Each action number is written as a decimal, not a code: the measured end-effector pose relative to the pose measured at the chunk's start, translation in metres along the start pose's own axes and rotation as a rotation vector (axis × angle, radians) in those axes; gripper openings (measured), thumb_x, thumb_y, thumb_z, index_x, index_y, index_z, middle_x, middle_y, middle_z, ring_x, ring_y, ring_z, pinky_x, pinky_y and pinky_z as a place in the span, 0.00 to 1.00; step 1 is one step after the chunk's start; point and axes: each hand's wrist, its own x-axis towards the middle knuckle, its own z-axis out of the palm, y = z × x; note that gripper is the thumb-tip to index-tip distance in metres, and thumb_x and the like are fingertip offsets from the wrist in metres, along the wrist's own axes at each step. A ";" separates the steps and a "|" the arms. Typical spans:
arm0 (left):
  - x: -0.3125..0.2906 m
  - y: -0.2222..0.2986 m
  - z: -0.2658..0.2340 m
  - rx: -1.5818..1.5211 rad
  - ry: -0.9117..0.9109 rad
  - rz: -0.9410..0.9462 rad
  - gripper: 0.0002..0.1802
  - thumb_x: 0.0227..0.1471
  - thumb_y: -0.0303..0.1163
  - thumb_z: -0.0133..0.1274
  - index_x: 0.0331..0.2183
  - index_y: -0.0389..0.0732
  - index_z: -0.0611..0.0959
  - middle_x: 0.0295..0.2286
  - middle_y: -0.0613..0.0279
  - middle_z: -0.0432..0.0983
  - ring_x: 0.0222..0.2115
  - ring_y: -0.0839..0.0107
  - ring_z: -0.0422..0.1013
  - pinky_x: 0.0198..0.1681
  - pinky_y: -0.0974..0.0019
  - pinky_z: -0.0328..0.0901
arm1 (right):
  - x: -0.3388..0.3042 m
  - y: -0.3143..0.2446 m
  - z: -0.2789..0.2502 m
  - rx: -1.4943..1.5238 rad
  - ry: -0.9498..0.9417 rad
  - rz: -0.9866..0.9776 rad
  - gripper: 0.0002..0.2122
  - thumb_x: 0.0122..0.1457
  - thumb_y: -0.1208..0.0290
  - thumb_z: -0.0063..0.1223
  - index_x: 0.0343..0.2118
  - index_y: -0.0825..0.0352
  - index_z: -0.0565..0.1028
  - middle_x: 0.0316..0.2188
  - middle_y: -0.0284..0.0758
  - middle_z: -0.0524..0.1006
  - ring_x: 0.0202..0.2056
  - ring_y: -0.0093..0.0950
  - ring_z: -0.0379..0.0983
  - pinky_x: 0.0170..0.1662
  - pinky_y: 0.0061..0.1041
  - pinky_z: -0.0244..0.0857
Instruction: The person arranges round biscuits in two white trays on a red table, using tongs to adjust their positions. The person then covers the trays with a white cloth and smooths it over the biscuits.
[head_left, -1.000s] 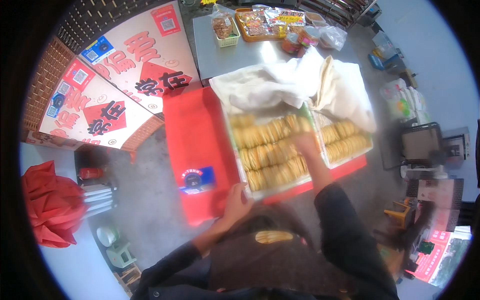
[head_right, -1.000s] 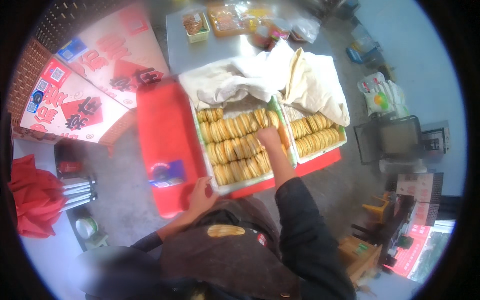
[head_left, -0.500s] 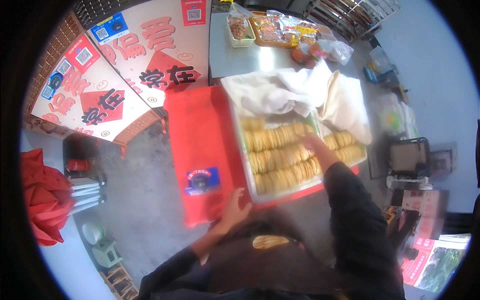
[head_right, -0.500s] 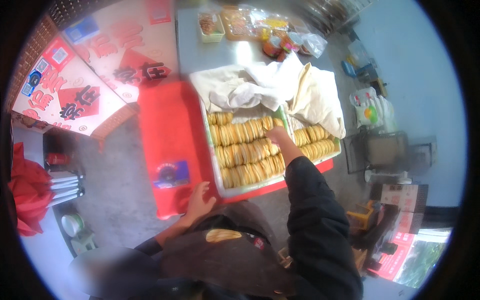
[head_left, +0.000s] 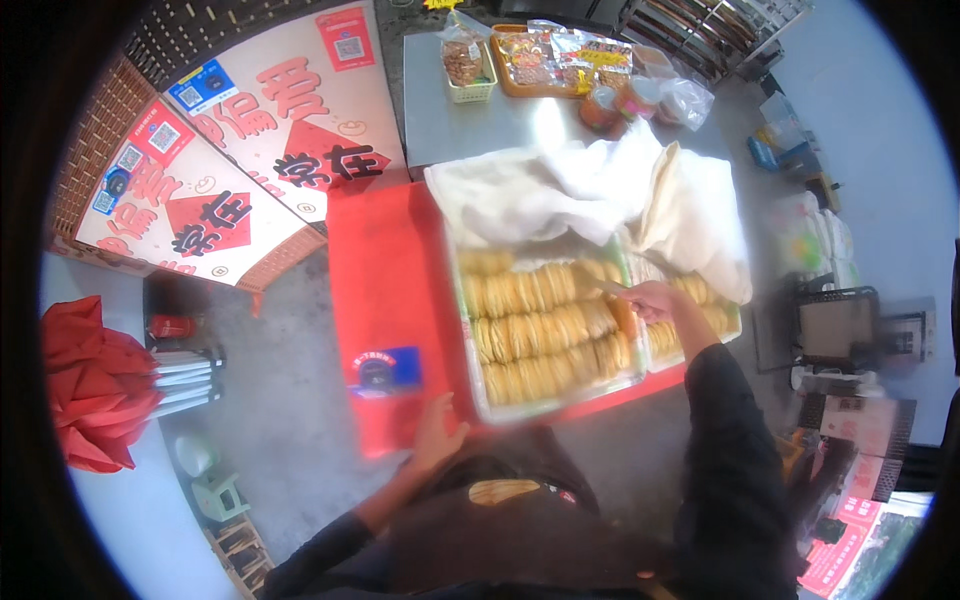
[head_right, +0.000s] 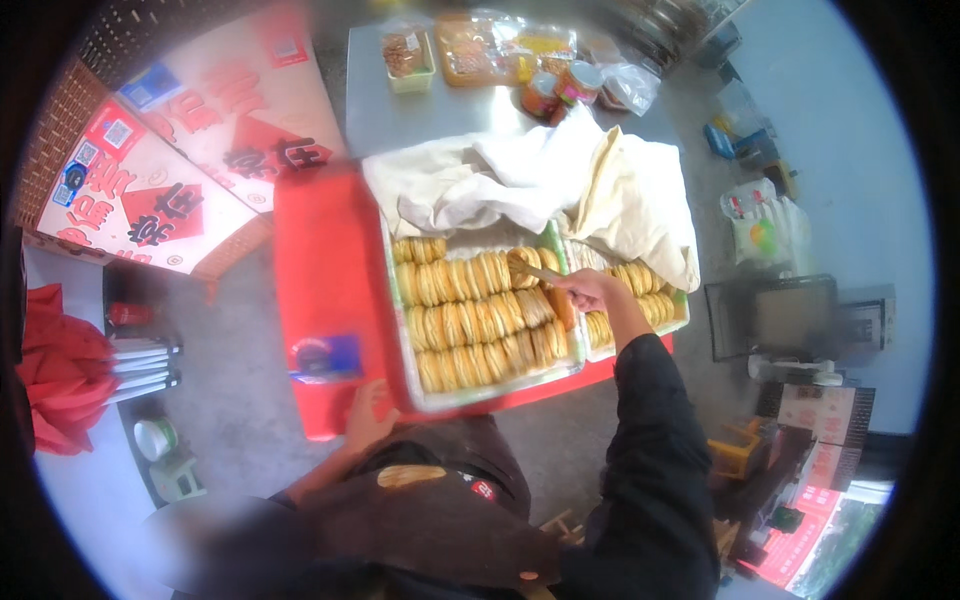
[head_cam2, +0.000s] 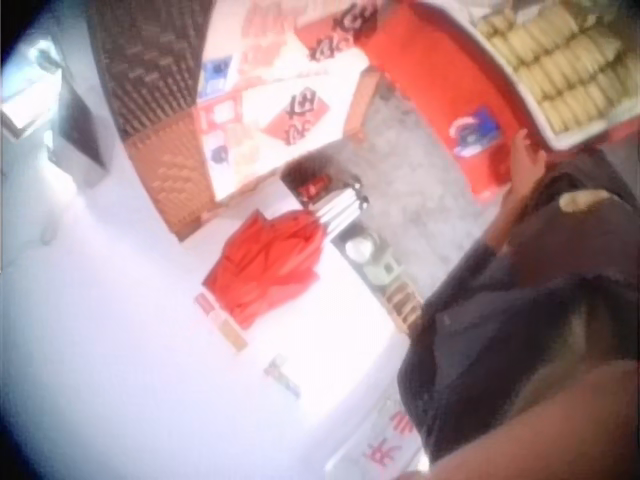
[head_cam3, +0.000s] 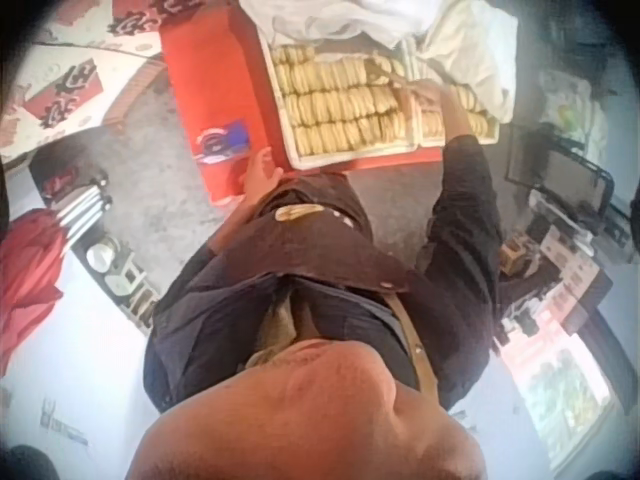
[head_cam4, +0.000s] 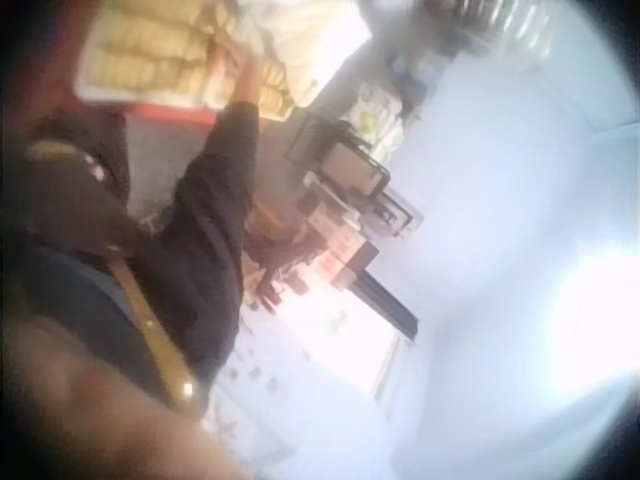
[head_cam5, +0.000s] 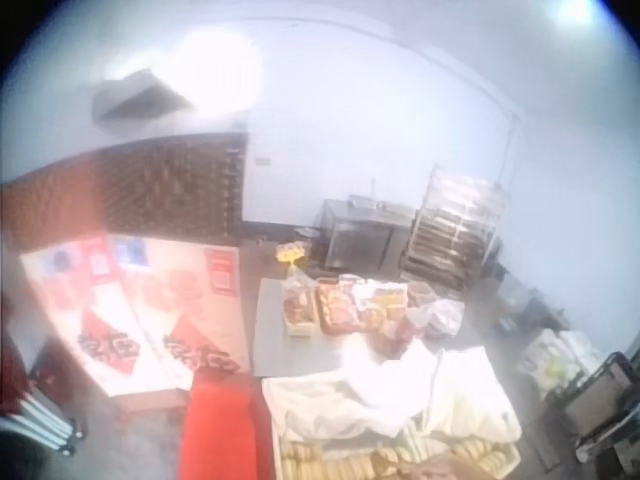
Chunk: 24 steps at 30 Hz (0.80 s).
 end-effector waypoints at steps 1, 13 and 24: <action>0.003 0.008 0.003 0.004 -0.004 -0.013 0.38 0.51 0.30 0.65 0.63 0.36 0.71 0.55 0.46 0.72 0.53 0.54 0.74 0.58 0.53 0.70 | -0.001 0.001 0.000 -0.070 -0.001 -0.056 0.14 0.67 0.60 0.61 0.32 0.67 0.77 0.19 0.30 0.71 0.17 0.20 0.62 0.19 0.25 0.50; 0.011 0.060 0.051 0.010 0.060 -0.073 0.37 0.54 0.33 0.64 0.62 0.33 0.71 0.54 0.40 0.73 0.52 0.48 0.75 0.56 0.51 0.70 | -0.086 0.052 0.086 -0.455 0.540 -0.434 0.29 0.60 0.52 0.62 0.53 0.75 0.79 0.42 0.56 0.84 0.47 0.50 0.82 0.52 0.42 0.74; 0.008 0.051 0.056 -0.005 0.123 -0.015 0.37 0.52 0.30 0.65 0.62 0.36 0.72 0.53 0.46 0.75 0.49 0.55 0.75 0.55 0.54 0.71 | -0.039 0.093 0.160 -0.381 0.711 -0.640 0.29 0.64 0.54 0.60 0.57 0.76 0.75 0.47 0.60 0.81 0.51 0.55 0.79 0.55 0.45 0.71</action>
